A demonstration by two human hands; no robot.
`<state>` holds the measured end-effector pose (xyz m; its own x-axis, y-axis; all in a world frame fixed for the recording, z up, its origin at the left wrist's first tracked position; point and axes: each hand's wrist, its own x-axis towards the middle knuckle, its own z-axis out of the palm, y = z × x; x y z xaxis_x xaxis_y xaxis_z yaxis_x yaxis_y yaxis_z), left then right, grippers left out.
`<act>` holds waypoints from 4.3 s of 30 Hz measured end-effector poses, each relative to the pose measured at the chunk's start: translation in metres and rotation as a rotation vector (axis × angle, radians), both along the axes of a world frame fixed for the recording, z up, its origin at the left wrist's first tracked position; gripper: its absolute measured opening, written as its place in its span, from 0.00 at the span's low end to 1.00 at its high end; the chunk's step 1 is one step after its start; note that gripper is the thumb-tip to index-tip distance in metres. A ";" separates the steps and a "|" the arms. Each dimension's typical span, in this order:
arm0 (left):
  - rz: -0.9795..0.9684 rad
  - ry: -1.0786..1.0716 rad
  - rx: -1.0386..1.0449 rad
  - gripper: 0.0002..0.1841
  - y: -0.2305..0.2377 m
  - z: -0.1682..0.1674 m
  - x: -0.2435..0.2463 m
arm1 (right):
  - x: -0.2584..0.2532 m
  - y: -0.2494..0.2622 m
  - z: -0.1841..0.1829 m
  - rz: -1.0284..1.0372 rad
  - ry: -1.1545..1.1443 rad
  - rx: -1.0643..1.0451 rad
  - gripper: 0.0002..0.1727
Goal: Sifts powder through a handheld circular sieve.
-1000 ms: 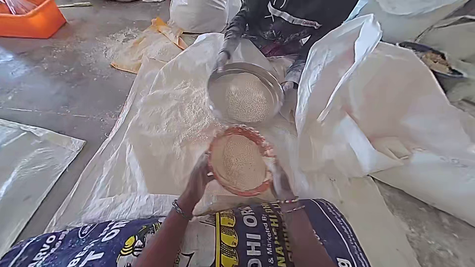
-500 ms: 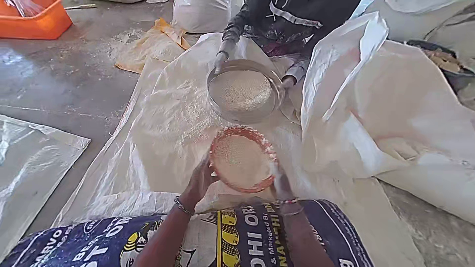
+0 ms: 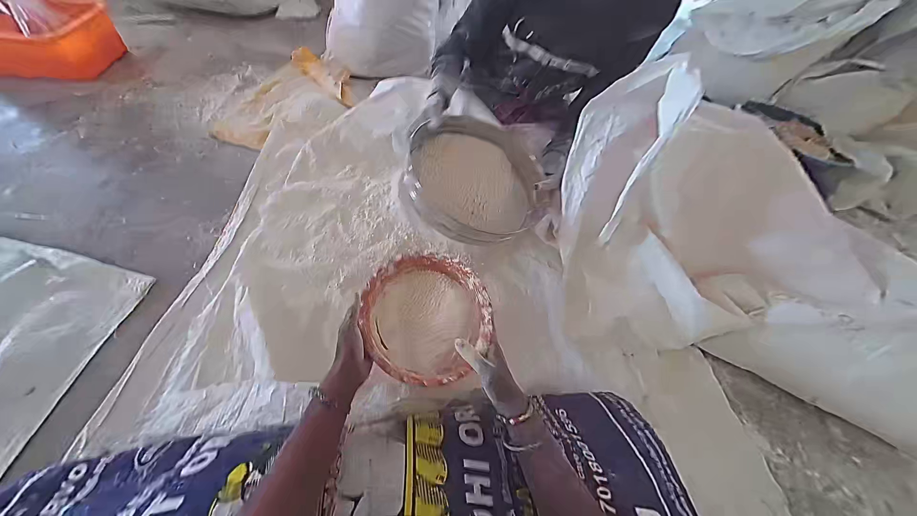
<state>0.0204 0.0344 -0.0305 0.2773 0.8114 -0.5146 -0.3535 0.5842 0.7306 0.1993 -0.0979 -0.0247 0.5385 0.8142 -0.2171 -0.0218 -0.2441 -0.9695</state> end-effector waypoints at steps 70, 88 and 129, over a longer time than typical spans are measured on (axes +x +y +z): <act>-0.216 -0.103 0.061 0.24 -0.006 0.002 0.002 | 0.041 -0.001 -0.001 -0.203 0.067 -0.021 0.31; -0.266 -0.137 0.032 0.26 -0.009 0.004 -0.001 | 0.043 -0.002 -0.001 -0.267 0.112 -0.012 0.26; -0.082 0.102 -0.003 0.24 -0.002 -0.012 0.001 | 0.007 0.007 -0.010 -0.073 -0.137 -0.128 0.45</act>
